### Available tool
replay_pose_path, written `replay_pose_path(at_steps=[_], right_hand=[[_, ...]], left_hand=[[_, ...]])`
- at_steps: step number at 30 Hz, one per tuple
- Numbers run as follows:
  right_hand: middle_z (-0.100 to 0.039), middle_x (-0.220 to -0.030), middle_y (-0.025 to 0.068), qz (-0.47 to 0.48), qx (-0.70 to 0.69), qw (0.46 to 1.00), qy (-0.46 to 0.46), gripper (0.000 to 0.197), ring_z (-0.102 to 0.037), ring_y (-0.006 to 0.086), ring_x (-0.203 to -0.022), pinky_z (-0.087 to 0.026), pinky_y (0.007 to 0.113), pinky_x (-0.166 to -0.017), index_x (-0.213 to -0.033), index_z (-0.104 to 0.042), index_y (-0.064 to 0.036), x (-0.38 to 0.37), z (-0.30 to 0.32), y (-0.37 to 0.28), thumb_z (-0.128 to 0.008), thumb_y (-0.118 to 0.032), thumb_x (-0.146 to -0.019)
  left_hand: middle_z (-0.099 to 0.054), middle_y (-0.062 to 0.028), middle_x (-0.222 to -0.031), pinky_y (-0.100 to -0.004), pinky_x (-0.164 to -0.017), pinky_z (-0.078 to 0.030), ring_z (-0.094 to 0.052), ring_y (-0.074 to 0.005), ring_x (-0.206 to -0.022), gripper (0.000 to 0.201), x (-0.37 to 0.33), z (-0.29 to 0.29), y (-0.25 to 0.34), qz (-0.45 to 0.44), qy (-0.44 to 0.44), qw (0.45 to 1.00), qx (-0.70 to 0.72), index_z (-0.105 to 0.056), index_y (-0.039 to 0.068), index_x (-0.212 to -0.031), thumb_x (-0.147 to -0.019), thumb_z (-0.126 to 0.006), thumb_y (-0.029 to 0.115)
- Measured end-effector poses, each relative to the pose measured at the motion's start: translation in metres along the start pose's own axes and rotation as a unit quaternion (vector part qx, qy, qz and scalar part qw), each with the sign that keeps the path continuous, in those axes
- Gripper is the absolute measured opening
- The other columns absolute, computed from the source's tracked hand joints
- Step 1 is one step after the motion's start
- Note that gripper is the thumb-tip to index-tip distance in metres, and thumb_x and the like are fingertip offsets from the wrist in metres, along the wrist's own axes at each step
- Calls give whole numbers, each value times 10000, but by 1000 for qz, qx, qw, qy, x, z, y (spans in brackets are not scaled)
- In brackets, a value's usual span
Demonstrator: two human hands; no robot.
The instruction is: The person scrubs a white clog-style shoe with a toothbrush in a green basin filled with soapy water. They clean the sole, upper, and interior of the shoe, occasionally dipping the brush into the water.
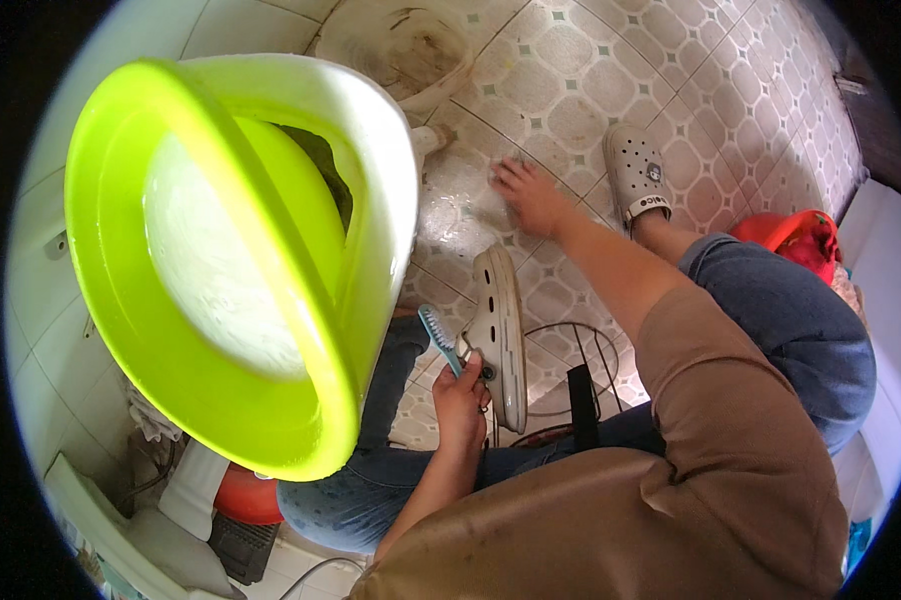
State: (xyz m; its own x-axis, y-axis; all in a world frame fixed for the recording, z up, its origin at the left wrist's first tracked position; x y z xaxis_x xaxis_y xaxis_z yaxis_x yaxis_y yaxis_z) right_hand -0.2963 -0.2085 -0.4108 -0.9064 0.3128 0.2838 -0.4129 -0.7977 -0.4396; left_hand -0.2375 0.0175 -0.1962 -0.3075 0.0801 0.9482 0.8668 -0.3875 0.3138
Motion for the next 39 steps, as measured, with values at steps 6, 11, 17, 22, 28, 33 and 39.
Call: replay_pose_path(at_steps=[6, 11, 17, 22, 28, 33, 39], right_hand=[[-397, -1353, 91, 92, -8, 995, 41, 378, -395, 283, -1216, -363, 373, -983, -1172, -546, -117, 45, -31, 24, -462, -64, -808], [-555, -1138, 103, -152, -141, 972, -107, 289, -535, 285, -1010, -468, 369, -828, -1066, -591, -51, 36, -15, 41, -531, -40, -783], [-599, -917, 77, -332, -754, 563, 61, 190, -570, 191, -822, -497, 284, -744, -995, -592, 7, 7, 22, 59, -610, -23, -809], [-584, -919, 57, -235, -830, 505, 41, 201, -565, 159, -821, -502, 265, -766, -1032, -565, 16, 12, 130, 63, -595, -35, -840], [-593, -902, 35, -115, -828, 546, 56, 196, -580, 115, -784, -502, 211, -723, -1044, -565, 0, 50, 262, 56, -581, -38, -852], [-601, -913, 44, -69, -769, 623, 121, 229, -590, 122, -790, -508, 230, -754, -1088, -549, 21, 122, 385, 66, -551, -22, -864], [-611, -909, 76, -79, -707, 653, 258, 243, -603, 141, -810, -515, 251, -771, -1105, -536, 32, 293, 501, 97, -540, -16, -867]], left_hand=[[-392, 58, -569, -216, -406, -245, -290, -45, -426, 148, -1, 2, -3, 0, -9, 1000, 5, -486, 95, -789, -857, -614, 128], [-395, 59, -567, -222, -407, -240, -287, -52, -419, 141, -1, 3, -2, -9, -10, 1000, 6, -490, 97, -801, -856, -614, 132], [-382, 52, -554, -222, -402, -245, -288, -49, -421, 166, 2, 3, 0, -45, -27, 999, 2, -479, 96, -778, -847, -626, 132], [-402, 46, -560, -219, -394, -256, -310, -50, -424, 156, 3, 9, -8, -86, -52, 995, 6, -486, 97, -787, -842, -630, 125], [-429, 43, -575, -222, -378, -264, -322, -49, -415, 135, 6, 14, -13, -139, -74, 988, -6, -504, 89, -809, -840, -631, 122], [-408, 33, -561, -248, -381, -249, -319, -77, -415, 153, 9, 18, -15, -172, -75, 981, -44, -508, 69, -768, -835, -631, 131], [-434, 9, -551, -245, -351, -246, -321, -89, -377, 121, -15, 29, -26, -189, -41, 979, -70, -529, 31, -787, -805, -631, 92]])
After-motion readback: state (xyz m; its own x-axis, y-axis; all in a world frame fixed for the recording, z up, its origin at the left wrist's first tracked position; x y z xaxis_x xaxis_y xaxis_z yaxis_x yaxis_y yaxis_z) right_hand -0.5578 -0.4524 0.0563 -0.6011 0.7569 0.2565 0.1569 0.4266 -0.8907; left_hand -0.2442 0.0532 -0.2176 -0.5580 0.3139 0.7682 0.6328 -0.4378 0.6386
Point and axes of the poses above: each hand's wrist, its own x-axis away from the middle knuckle, its own z-axis out of the back of the hand, y = z × x, the point moved 2 cm from there along -x, towards the middle knuckle
